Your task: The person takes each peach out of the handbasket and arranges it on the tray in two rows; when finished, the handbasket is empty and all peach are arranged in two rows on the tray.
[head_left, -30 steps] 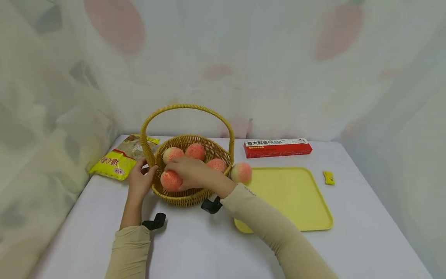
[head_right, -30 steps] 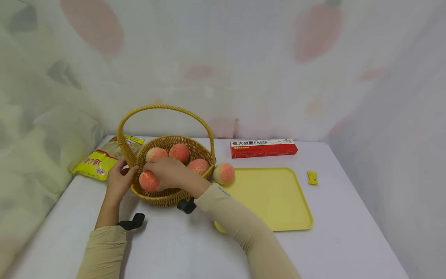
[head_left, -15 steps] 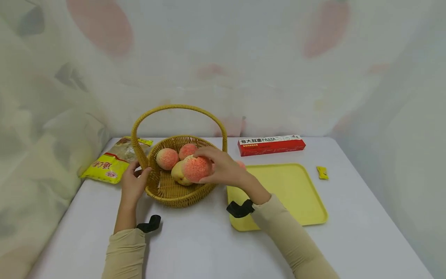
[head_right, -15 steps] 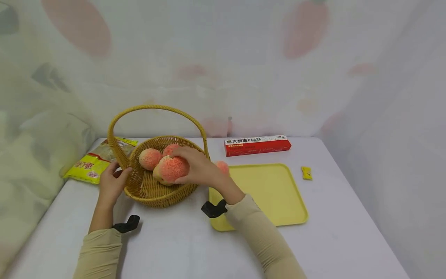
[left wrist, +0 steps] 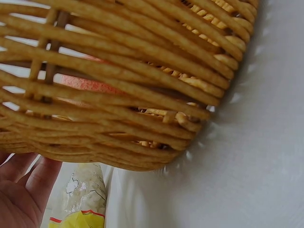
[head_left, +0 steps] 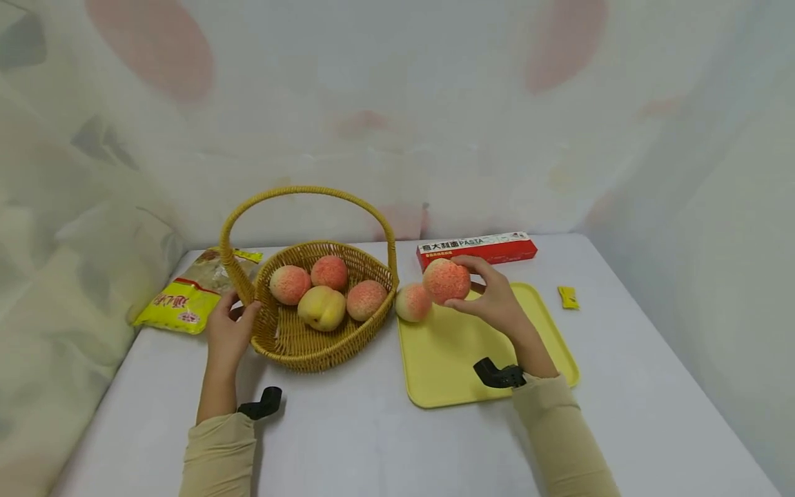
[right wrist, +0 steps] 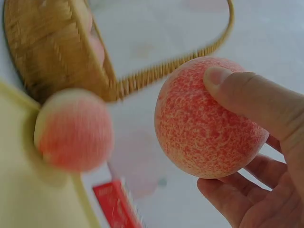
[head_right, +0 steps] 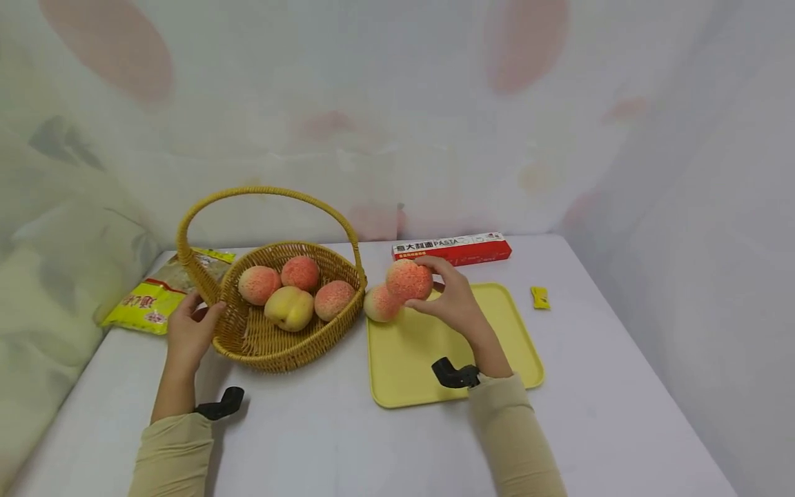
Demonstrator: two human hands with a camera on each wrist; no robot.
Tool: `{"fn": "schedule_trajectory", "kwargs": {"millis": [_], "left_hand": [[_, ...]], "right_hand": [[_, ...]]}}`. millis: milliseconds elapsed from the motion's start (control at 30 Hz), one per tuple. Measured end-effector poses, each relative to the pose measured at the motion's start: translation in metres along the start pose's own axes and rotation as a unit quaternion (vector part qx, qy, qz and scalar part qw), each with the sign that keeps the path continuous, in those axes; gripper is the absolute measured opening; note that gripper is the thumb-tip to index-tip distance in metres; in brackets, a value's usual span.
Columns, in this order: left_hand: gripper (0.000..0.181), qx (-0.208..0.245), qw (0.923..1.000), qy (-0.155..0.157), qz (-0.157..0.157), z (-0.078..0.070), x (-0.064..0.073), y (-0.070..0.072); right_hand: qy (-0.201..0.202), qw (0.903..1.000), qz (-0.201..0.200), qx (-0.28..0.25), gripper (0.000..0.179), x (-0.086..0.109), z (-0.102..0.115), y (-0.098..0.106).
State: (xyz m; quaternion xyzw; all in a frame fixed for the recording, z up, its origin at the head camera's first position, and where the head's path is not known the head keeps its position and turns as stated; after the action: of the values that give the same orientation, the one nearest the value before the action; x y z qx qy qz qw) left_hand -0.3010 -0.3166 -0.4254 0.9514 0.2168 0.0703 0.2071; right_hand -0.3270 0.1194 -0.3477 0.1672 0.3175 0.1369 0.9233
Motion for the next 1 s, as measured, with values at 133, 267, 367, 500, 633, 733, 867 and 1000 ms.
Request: {"fn": "schedule_trajectory", "kwargs": {"millis": [133,267,367,500,633,733,867,1000], "left_hand": [[0.047,-0.001,1.0000,0.008,0.005,0.000,-0.001,0.000],[0.047,-0.002,1.0000,0.009,0.000,0.001,-0.001,0.001],[0.046,0.002,0.9999,0.011,-0.005,0.001,-0.001,0.001],[0.044,0.013,0.9998,-0.001,-0.011,-0.001,0.000,-0.001],[0.042,0.019,0.9995,-0.015,-0.019,-0.004,0.001,0.000],[0.043,0.018,0.9997,-0.004,-0.015,-0.001,0.001,-0.001],[0.045,0.014,0.9997,0.016,-0.009,0.002,0.001,-0.002],[0.046,0.009,0.9997,0.022,-0.006,0.003,0.000,-0.001]], "right_hand": [[-0.050,0.9985,-0.018,0.011,0.062,0.008,-0.029,0.017],[-0.100,0.9944,-0.027,0.022,0.062,0.015,-0.056,0.026],[-0.134,0.9904,-0.023,0.025,0.063,0.020,-0.075,0.026],[-0.172,0.9838,-0.008,0.050,0.063,0.029,-0.095,0.026],[-0.196,0.9782,0.002,0.069,0.064,0.032,-0.108,0.025],[-0.209,0.9756,0.008,0.065,0.065,0.035,-0.114,0.023],[-0.218,0.9737,0.011,0.065,0.065,0.037,-0.119,0.022],[-0.218,0.9741,0.007,0.060,0.065,0.040,-0.121,0.022]]}}
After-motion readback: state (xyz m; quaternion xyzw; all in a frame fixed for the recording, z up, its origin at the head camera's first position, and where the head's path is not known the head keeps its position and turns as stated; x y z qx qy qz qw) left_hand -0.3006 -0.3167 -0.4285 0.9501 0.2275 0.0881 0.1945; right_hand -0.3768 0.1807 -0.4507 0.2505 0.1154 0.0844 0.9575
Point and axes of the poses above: each hand's wrist, its own x-axis away from the middle knuckle, its own y-axis out of the back of the hand, z = x × y, the point moved 9 cm from there along -x, towards the middle knuckle, and after that the axes turned 10 degrees about y, right-handed, at the moved point
